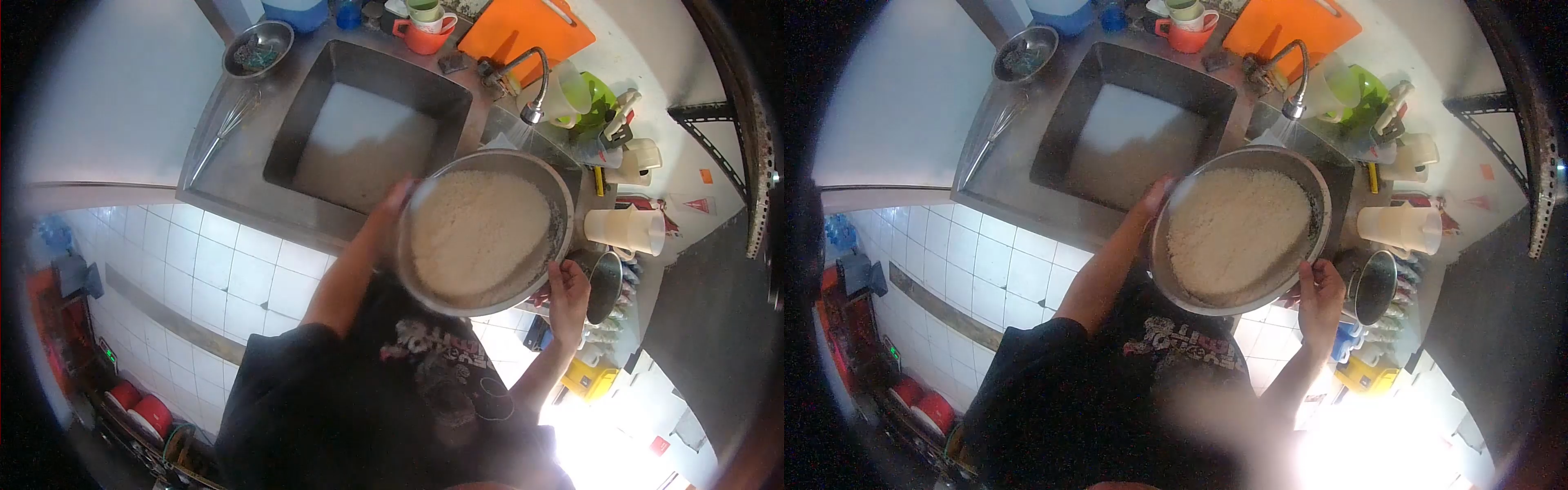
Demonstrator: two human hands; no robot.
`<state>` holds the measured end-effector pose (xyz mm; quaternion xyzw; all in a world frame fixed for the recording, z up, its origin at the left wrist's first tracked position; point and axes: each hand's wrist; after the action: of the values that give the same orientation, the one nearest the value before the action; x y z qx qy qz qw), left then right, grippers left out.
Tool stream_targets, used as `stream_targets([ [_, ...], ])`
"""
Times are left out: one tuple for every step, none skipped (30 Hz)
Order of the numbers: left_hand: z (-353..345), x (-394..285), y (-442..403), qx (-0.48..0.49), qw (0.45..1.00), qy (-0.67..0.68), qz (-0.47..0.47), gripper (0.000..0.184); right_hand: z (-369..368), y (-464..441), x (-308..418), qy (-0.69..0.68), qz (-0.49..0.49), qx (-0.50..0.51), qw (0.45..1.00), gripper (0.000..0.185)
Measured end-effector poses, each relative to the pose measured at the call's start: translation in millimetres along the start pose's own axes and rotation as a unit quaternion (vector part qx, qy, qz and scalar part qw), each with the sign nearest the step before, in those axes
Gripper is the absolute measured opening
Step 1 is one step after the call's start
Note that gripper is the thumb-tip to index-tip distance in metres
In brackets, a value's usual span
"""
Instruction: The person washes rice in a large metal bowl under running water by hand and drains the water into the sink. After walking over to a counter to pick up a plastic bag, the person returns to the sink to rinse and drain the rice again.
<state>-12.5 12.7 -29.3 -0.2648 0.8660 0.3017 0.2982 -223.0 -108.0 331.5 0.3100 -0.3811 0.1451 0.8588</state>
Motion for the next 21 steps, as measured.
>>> stream_targets([
  [-6.1, -7.6, 5.2, 0.009, 0.999, -0.031, -0.003, 0.049, 0.4, -1.0, -3.1, -0.015, 0.005, 0.002, 1.0, 0.023],
  [-10.6, -13.5, 8.6, 0.019, 0.998, -0.062, -0.006, 0.05, 0.6, -1.8, -4.7, -0.029, 0.011, 0.005, 1.0, 0.024],
  [-3.2, -4.2, 2.6, 0.019, 0.998, -0.062, -0.006, 0.05, 0.2, -1.5, -3.8, -0.029, 0.011, 0.005, 1.0, 0.024],
  [10.7, 13.1, -9.0, 0.013, 0.999, -0.044, 0.011, 0.051, -0.4, -1.2, -1.9, -0.018, 0.003, 0.0, 1.0, 0.024],
  [18.6, 23.2, -15.7, 0.008, 0.999, -0.027, 0.029, 0.052, -0.7, -1.0, -0.9, -0.007, -0.005, -0.005, 1.0, 0.024],
  [15.0, 20.2, -15.2, 0.008, 0.999, -0.026, 0.029, 0.052, -0.5, -1.4, -1.2, -0.007, -0.004, -0.005, 1.0, 0.024],
  [7.1, 12.5, -12.9, -0.011, 0.998, -0.035, 0.056, 0.052, 0.0, -1.9, -2.1, -0.002, -0.005, -0.005, 1.0, 0.025],
  [0.2, 3.8, -10.2, -0.03, 0.995, -0.044, 0.082, 0.053, 0.6, -2.4, -2.5, 0.002, -0.006, -0.005, 1.0, 0.025],
  [-5.6, -4.9, -4.0, -0.03, 0.995, -0.043, 0.082, 0.053, 1.3, -2.7, -2.5, 0.002, -0.006, -0.005, 1.0, 0.025],
  [-12.0, -13.3, 5.6, -0.004, 0.998, -0.038, 0.047, 0.053, 2.0, -2.8, -2.3, -0.001, -0.018, 0.003, 1.0, 0.023],
  [-18.7, -22.9, 13.7, 0.022, 0.999, -0.032, 0.013, 0.053, 2.6, -3.1, -2.2, -0.004, -0.03, 0.012, 0.999, 0.021],
  [-28.5, -37.3, 20.7, 0.022, 0.999, -0.031, 0.012, 0.053, 2.9, -3.7, -2.8, -0.004, -0.029, 0.012, 0.999, 0.021],
  [-39.3, -52.4, 27.2, -0.003, 0.997, -0.043, 0.058, 0.054, 2.8, -4.7, -3.8, -0.003, -0.023, 0.01, 1.0, 0.021],
  [-44.3, -59.4, 30.0, -0.028, 0.993, -0.054, 0.103, 0.055, 2.7, -5.4, -4.4, -0.002, -0.017, 0.008, 1.0, 0.022],
  [-35.6, -48.1, 24.8, -0.029, 0.993, -0.054, 0.103, 0.055, 2.7, -5.3, -4.4, -0.002, -0.017, 0.009, 1.0, 0.022],
  [-19.5, -26.3, 14.1, 0.005, 0.997, -0.047, 0.057, 0.056, 3.0, -5.0, -4.3, -0.01, -0.014, 0.016, 1.0, 0.022],
  [-7.5, -10.2, 5.0, 0.04, 0.998, -0.04, 0.01, 0.057, 3.0, -4.8, -3.7, -0.019, -0.01, 0.023, 1.0, 0.022],
  [-4.2, -5.9, -0.1, 0.04, 0.998, -0.04, 0.01, 0.057, 2.7, -4.3, -2.1, -0.019, -0.01, 0.023, 1.0, 0.022],
  [-1.3, -1.6, -5.3, 0.035, 0.998, -0.028, 0.041, 0.057, 2.2, -3.6, 0.1, -0.013, -0.016, 0.021, 1.0, 0.022],
  [1.7, 2.8, -10.1, 0.03, 0.997, -0.016, 0.071, 0.057, 1.6, -3.5, 1.4, -0.007, -0.021, 0.019, 1.0, 0.022],
  [-6.3, -8.0, -2.6, 0.03, 0.997, -0.016, 0.07, 0.057, 1.6, -3.9, 0.9, -0.007, -0.02, 0.019, 1.0, 0.022],
])
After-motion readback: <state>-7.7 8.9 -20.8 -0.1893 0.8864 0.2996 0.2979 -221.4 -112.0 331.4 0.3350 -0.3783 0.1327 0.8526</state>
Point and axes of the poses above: each hand's wrist, its own y-axis away from the middle knuckle, its own z-axis out of the back of the hand, x = y × z, and after that the axes turned 11 degrees about -z, right-handed
